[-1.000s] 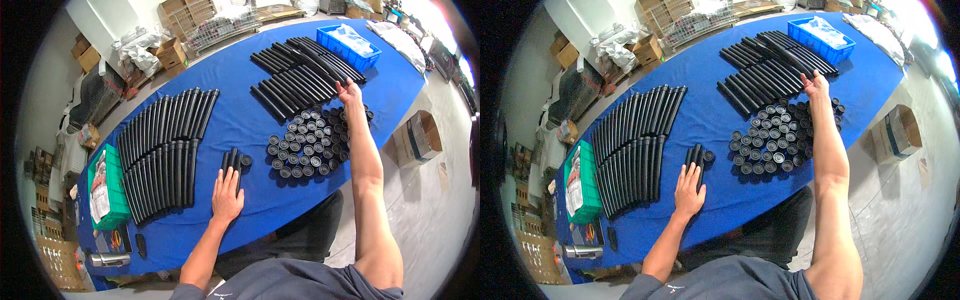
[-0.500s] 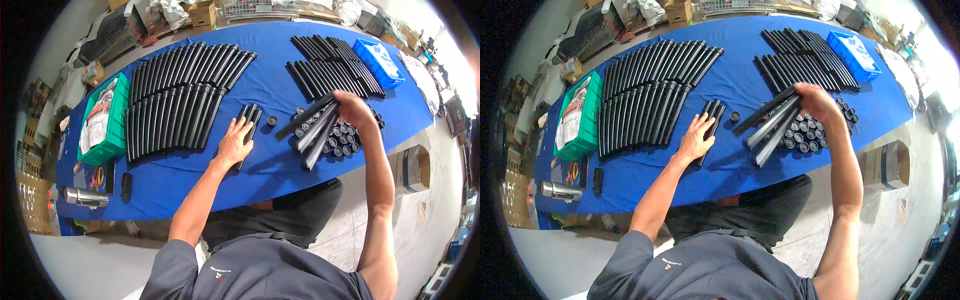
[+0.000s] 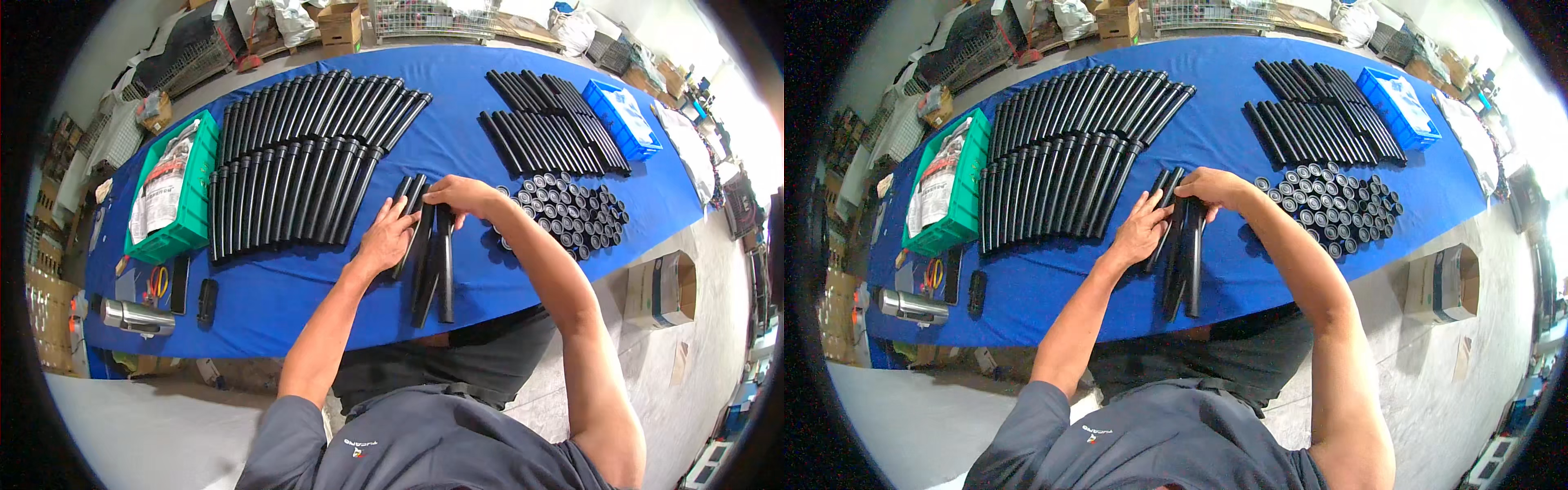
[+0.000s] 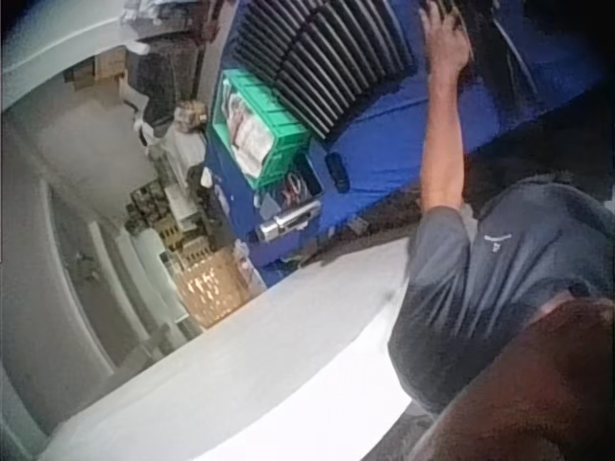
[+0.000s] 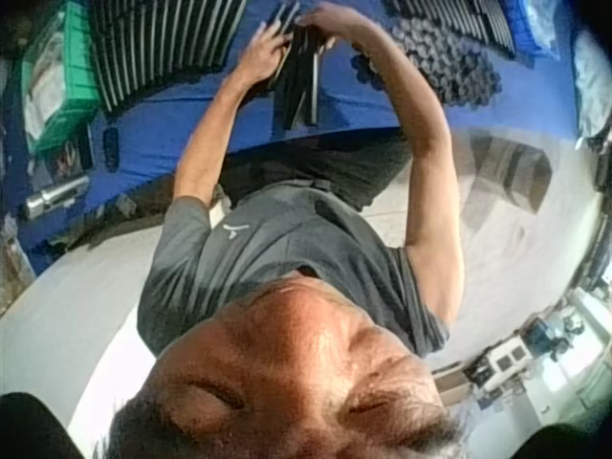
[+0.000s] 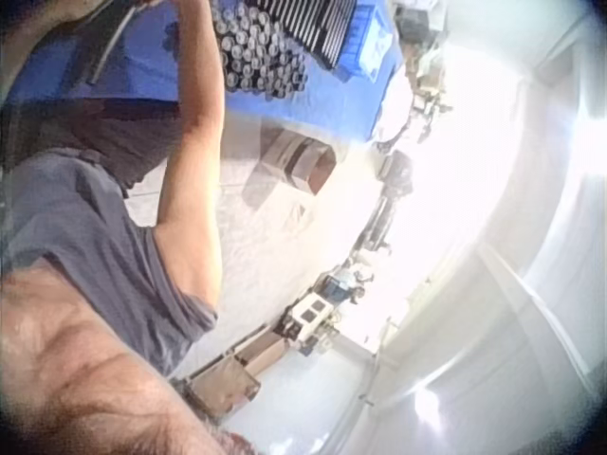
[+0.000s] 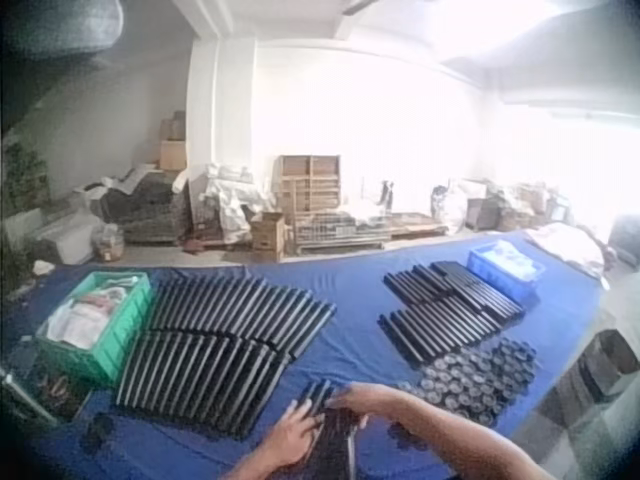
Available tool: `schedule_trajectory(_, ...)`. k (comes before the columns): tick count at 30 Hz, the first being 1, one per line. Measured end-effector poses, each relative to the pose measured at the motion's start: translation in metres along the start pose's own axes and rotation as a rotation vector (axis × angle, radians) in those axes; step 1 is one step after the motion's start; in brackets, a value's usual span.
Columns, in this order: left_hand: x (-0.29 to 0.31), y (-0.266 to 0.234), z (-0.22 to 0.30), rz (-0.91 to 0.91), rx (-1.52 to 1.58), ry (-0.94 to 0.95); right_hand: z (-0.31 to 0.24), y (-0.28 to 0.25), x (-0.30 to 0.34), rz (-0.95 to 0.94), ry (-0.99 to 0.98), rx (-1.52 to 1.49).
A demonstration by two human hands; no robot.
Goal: Assemble black plastic tubes with end caps and connectors.
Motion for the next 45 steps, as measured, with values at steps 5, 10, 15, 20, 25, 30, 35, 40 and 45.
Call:
schedule_trajectory(5, -0.001, 0.002, -0.017, 0.04, 0.023, 0.07, -0.002, -0.003, -0.043, 0.084, -0.105, 0.024)
schedule_trajectory(10, 0.002, 0.003, -0.009, 0.034, -0.025, 0.026, 0.006, -0.01, -0.062, 0.076, -0.145, 0.121)
schedule_trajectory(15, 0.003, -0.007, 0.012, -0.001, -0.007, -0.05, 0.041, -0.022, -0.06, 0.112, -0.106, 0.012)
schedule_trajectory(20, 0.005, -0.009, 0.015, -0.023, -0.072, -0.047, 0.05, -0.04, -0.046, 0.137, -0.114, 0.076)
schedule_trajectory(25, 0.004, 0.005, 0.007, 0.019, -0.019, -0.06, 0.053, -0.047, -0.045, 0.182, -0.103, 0.125)
schedule_trajectory(30, -0.008, 0.013, 0.044, -0.006, -0.11, -0.122, 0.054, -0.04, -0.054, 0.216, -0.122, 0.048)
schedule_trajectory(35, -0.016, 0.01, 0.051, -0.097, -0.197, -0.127, 0.047, -0.033, -0.062, 0.188, -0.1, 0.29)
schedule_trajectory(40, -0.013, 0.017, 0.052, -0.143, -0.328, 0.036, 0.037, -0.032, -0.043, 0.247, -0.184, 0.473)
schedule_trajectory(45, -0.01, 0.013, 0.053, -0.176, -0.328, 0.082, 0.054, -0.019, -0.069, 0.337, -0.156, 0.478)
Point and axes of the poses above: each hand's wrist, its own x-axis away from the middle knuckle, its own y-axis out of the palm, z = x × y, the point moved 4 cm from there along -x, towards the middle knuckle, and after that the axes turned 12 degrees about z, right-handed, at the moved point
